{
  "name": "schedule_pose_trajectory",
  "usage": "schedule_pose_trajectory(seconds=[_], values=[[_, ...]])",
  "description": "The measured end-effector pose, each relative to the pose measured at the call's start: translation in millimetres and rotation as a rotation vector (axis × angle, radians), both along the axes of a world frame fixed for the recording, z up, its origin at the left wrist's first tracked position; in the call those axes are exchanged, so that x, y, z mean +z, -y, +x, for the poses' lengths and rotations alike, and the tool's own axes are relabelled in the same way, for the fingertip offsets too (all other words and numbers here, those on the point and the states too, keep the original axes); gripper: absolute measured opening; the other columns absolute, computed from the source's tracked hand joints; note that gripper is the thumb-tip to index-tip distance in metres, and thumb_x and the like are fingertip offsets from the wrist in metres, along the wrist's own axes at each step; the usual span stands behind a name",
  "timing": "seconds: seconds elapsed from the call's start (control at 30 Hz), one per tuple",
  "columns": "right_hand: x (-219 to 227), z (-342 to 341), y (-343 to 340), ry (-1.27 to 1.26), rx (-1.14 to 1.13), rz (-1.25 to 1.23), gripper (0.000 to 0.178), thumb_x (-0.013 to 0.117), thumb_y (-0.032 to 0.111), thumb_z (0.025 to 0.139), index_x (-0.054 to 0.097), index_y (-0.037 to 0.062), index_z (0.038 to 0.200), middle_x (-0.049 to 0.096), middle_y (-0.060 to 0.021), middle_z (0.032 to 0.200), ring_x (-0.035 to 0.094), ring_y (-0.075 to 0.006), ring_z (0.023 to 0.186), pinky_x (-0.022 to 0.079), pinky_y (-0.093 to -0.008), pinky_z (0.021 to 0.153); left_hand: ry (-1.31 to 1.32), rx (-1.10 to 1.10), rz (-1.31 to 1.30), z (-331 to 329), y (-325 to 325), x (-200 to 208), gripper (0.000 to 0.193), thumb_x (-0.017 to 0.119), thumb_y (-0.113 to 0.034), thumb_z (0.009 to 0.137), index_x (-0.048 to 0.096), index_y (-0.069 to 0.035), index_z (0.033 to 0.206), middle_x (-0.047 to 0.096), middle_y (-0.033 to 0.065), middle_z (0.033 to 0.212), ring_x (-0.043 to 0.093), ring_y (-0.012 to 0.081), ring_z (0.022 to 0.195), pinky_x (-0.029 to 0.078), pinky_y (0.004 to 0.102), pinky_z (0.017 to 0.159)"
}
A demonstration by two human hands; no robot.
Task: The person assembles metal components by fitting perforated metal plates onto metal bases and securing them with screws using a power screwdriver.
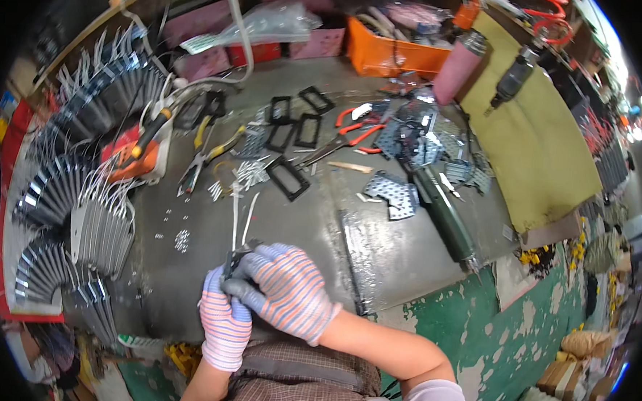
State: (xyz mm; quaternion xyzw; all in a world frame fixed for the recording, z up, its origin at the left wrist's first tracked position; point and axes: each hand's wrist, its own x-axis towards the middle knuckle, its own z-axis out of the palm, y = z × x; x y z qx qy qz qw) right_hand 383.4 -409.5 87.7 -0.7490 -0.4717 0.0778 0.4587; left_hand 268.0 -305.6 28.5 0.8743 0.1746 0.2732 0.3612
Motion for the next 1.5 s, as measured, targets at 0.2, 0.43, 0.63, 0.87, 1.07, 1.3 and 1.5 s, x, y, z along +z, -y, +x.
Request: schedule_pose_trajectory(seconds=[0.2,0.43,0.63,0.87,1.07,1.3,1.5], values=[[-2,0,24,0.227,-0.231,0.214,0.031,0.072,0.025,0.074,0.063,0.0033,0.094,0.062,-0.0104,0.089,0.060,-0.0305,0.085,0.046,-0.0401,0.077,0.042,-0.149,-1.058,15,15,22,0.030,0.051,-0.015,0.094,0.051,0.000,0.119,0.060,0.0102,0.109,0.060,0.0211,0.097,0.048,0.0328,0.084],[-8,-13,68,0.185,-0.268,-0.142,0.059,0.056,0.034,0.084,0.044,-0.0009,0.129,0.044,-0.0282,0.128,0.042,-0.0462,0.119,0.028,-0.0556,0.102,-0.052,-0.191,-1.249,39,51,29,0.046,0.053,-0.023,0.096,0.041,0.002,0.133,0.055,0.0154,0.121,0.057,0.0207,0.101,0.046,0.0320,0.089],[-19,15,100,0.136,-0.414,-0.077,0.053,0.061,0.024,0.077,0.048,-0.0021,0.121,0.049,-0.0277,0.121,0.047,-0.0454,0.116,0.034,-0.0561,0.099,-0.247,-0.446,-0.779,85,91,38,0.049,0.057,-0.038,0.092,0.044,0.000,0.119,0.060,0.0177,0.099,0.060,0.0274,0.091,0.048,0.0357,0.077],[-71,18,150,-0.070,-0.904,0.269,0.059,0.054,0.004,0.077,0.035,-0.0036,0.133,0.054,-0.0193,0.117,0.056,-0.0272,0.106,0.043,-0.0376,0.095,-0.256,-0.784,-0.293,173,92,35,0.032,0.061,-0.022,0.088,0.060,-0.002,0.113,0.060,0.0188,0.111,0.057,0.0347,0.106,0.045,0.0388,0.092],[-85,16,142,0.120,-0.957,0.329,0.057,0.050,-0.003,0.071,0.041,-0.0066,0.128,0.056,-0.0287,0.120,0.061,-0.0367,0.105,0.047,-0.0395,0.091,-0.157,-0.081,0.220,308,51,31,0.046,0.065,-0.026,0.080,0.055,-0.011,0.122,0.058,0.0162,0.119,0.054,0.0358,0.111,0.042,0.0421,0.095],[-90,16,140,0.113,-0.940,0.379,0.059,0.052,-0.003,0.072,0.039,-0.0025,0.130,0.055,-0.0299,0.121,0.062,-0.0390,0.103,0.049,-0.0409,0.088,0.008,0.054,0.159,311,15,15,0.021,0.063,-0.025,0.080,0.064,-0.008,0.092,0.065,0.0160,0.091,0.061,0.0354,0.089,0.048,0.0438,0.079],[-85,11,142,0.131,-0.934,0.379,0.061,0.053,-0.003,0.072,0.038,-0.0005,0.131,0.054,-0.0271,0.122,0.061,-0.0327,0.101,0.048,-0.0386,0.089,0.335,-0.086,0.234,136,-21,33,0.016,0.060,0.001,0.083,0.059,-0.002,0.099,0.061,0.0095,0.096,0.057,0.0218,0.087,0.046,0.0335,0.083]])
